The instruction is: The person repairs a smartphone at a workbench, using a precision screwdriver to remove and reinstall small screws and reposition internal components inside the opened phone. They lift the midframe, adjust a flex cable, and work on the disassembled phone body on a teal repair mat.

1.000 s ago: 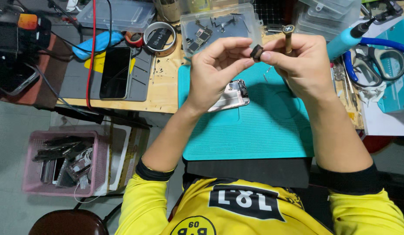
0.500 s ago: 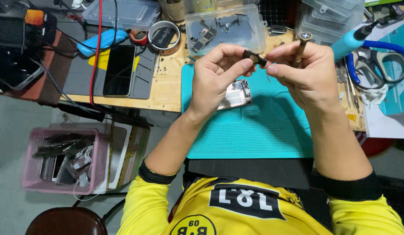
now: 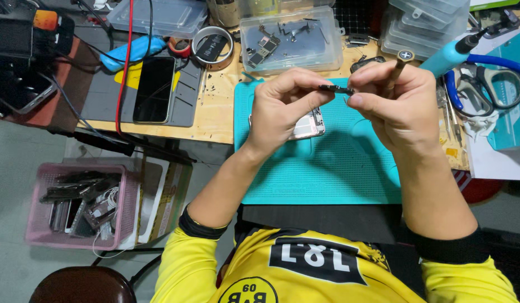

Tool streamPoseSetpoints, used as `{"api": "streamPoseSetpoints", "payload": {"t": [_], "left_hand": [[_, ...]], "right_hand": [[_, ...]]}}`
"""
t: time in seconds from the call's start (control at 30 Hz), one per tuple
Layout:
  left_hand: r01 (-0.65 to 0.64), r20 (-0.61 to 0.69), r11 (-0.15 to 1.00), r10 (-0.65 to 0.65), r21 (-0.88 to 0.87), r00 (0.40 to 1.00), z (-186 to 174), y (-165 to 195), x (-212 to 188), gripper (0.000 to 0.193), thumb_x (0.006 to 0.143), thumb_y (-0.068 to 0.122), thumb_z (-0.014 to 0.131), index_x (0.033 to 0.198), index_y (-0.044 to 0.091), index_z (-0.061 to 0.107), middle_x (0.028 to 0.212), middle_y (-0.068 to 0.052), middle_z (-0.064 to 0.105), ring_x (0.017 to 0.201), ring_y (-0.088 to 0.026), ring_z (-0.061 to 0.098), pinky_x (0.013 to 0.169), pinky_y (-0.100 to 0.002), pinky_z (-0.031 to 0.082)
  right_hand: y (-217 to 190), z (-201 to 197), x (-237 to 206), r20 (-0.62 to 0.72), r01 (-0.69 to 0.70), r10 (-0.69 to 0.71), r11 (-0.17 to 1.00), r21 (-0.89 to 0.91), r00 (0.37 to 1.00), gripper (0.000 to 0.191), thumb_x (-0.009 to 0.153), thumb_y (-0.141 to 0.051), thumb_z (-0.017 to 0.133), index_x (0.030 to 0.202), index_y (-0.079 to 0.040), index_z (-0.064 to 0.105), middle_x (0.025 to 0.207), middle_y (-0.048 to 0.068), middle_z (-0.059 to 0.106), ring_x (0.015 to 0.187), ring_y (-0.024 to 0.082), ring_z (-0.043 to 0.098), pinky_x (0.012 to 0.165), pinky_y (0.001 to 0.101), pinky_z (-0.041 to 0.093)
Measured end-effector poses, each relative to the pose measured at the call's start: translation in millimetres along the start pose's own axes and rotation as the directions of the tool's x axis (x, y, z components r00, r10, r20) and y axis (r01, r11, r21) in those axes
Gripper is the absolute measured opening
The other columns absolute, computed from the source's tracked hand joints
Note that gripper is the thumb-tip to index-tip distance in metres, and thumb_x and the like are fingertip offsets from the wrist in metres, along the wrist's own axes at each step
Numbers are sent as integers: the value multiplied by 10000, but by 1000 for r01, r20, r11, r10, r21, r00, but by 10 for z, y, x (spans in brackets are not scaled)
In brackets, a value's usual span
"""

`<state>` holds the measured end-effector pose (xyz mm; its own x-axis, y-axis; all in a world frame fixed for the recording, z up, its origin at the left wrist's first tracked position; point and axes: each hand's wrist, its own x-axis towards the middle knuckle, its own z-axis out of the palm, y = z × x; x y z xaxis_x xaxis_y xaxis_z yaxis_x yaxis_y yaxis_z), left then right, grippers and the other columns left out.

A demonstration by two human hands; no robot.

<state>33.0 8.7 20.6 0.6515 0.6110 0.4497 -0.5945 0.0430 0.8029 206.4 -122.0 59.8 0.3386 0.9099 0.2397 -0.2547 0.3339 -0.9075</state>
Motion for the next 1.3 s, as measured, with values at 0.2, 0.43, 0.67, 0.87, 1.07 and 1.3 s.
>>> {"api": "streamPoseSetpoints", "payload": {"t": [0.2, 0.43, 0.67, 0.87, 1.07, 1.3], "left_hand": [[173, 54, 980, -168, -102, 984, -31, -60, -18, 112, 1007, 6, 730, 1114, -29, 742, 1033, -66, 744, 972, -119, 694, 873, -277, 566], [247, 74, 957, -238, -152, 968, -20, -77, -28, 138, 1001, 85, 736, 1080, -27, 741, 950, -62, 745, 883, -121, 686, 816, -276, 560], [264, 64, 956, -258, -130, 964, 30, 9, -65, 181, 1037, 137, 692, 1053, -33, 753, 947, -63, 748, 875, -118, 684, 832, -272, 560], [132, -50, 989, -129, 65, 990, 104, 67, -68, 179, 1037, 121, 689, 1037, -47, 751, 975, -56, 720, 869, -105, 655, 786, -259, 532], [-100, 6, 793, 121, 601, 993, 103, 176, -43, 92, 996, 103, 731, 1015, 17, 756, 992, -71, 737, 888, -155, 714, 793, -269, 568], [-194, 176, 371, 83, 908, 981, -152, 194, 24, 324, 906, 230, 836, 1103, 6, 710, 1081, -137, 686, 1007, -335, 672, 858, -422, 548]], "right_hand": [[20, -18, -24, 0, 20, -20, 1000, 11, 1000, 203, 900, 188, 761, 1069, 91, 703, 1055, 181, 711, 774, 148, 668, 646, 201, 521], [25, -22, -48, 3, 40, -40, 999, -25, 999, 219, 910, 169, 767, 1099, 83, 696, 1069, 161, 700, 816, 141, 676, 685, 205, 530], [8, 106, -26, -131, 28, -52, 983, -180, 990, 175, 962, 96, 764, 1125, 49, 720, 871, 45, 679, 637, 46, 534, 543, 167, 363], [-63, 323, -30, -81, 158, -235, 834, -529, 969, 182, 925, 60, 777, 1090, 20, 711, 919, 5, 657, 650, 10, 464, 572, 173, 323], [-55, 374, -24, 139, 279, -295, 511, -813, 945, 231, 911, 76, 757, 1128, -2, 748, 911, 56, 681, 644, 28, 498, 566, 188, 365], [63, 117, -55, -5, 191, -371, 489, -851, 929, 79, 974, 72, 770, 1048, 48, 759, 711, 63, 553, 657, 99, 475, 605, 257, 376]]}}
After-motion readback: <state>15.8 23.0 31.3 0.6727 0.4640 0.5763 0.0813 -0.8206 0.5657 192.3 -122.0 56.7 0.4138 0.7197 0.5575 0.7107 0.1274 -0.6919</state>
